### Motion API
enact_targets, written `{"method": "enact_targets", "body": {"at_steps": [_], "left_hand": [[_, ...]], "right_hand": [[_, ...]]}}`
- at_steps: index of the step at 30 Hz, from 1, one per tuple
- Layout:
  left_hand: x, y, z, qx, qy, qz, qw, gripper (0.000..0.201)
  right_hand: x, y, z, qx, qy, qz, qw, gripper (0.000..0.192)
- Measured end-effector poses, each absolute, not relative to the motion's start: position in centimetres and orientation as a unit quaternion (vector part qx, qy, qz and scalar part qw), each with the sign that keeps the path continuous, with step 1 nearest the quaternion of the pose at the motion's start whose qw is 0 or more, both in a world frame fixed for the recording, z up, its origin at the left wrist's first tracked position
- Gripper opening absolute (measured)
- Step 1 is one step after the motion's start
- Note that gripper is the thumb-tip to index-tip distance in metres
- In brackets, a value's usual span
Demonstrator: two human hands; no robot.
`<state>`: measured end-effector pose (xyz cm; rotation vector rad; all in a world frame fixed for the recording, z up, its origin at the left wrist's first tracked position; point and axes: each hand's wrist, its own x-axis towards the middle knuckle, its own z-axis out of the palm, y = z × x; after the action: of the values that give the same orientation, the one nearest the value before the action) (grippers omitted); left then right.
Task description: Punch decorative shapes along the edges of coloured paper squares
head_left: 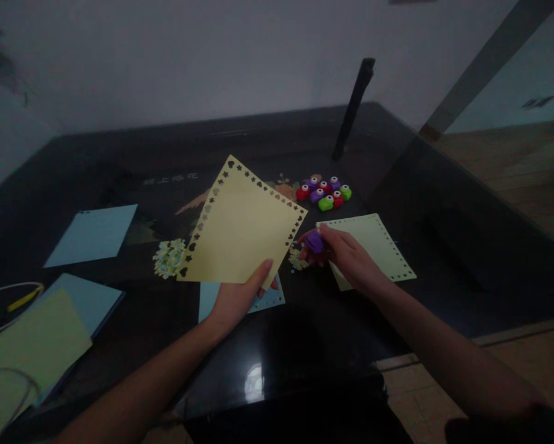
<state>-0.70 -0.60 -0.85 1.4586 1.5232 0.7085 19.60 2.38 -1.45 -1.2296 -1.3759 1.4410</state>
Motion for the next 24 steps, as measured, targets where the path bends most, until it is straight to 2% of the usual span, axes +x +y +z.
{"method": "enact_targets", "body": {"at_steps": [2,4,7,9,18,24], "left_hand": [[-0.7,-0.6,-0.9,0.587,0.613,0.287,0.444,0.044],[-0.6,-0.6,-0.8,0.589,0.607,0.294,0.445,0.044],[-0.6,-0.6,-0.8,0.590,0.604,0.300,0.444,0.043],[-0.7,-0.6,-0.8,0.591,0.603,0.299,0.445,0.043],[-0.8,-0.6,-0.8,0.593,0.606,0.298,0.439,0.043],[-0.8,-0.3,-0.9,0.597,0.601,0.302,0.436,0.042]], "right_hand": [[19.6,2.4,-1.3,-0.494,-0.627,0.456,0.394,0.041],[19.8,2.5,-1.4,-0.500,-0.693,0.372,0.364,0.039],[20.1,2.8,-1.8,-0.510,-0.737,0.329,0.298,0.038],[20.2,3.0,-2.0,-0.511,-0.738,0.333,0.288,0.039],[20.5,3.3,-1.7,-0.507,-0.694,0.378,0.345,0.036],[20.4,3.4,-2.0,-0.488,-0.587,0.515,0.390,0.031]]}}
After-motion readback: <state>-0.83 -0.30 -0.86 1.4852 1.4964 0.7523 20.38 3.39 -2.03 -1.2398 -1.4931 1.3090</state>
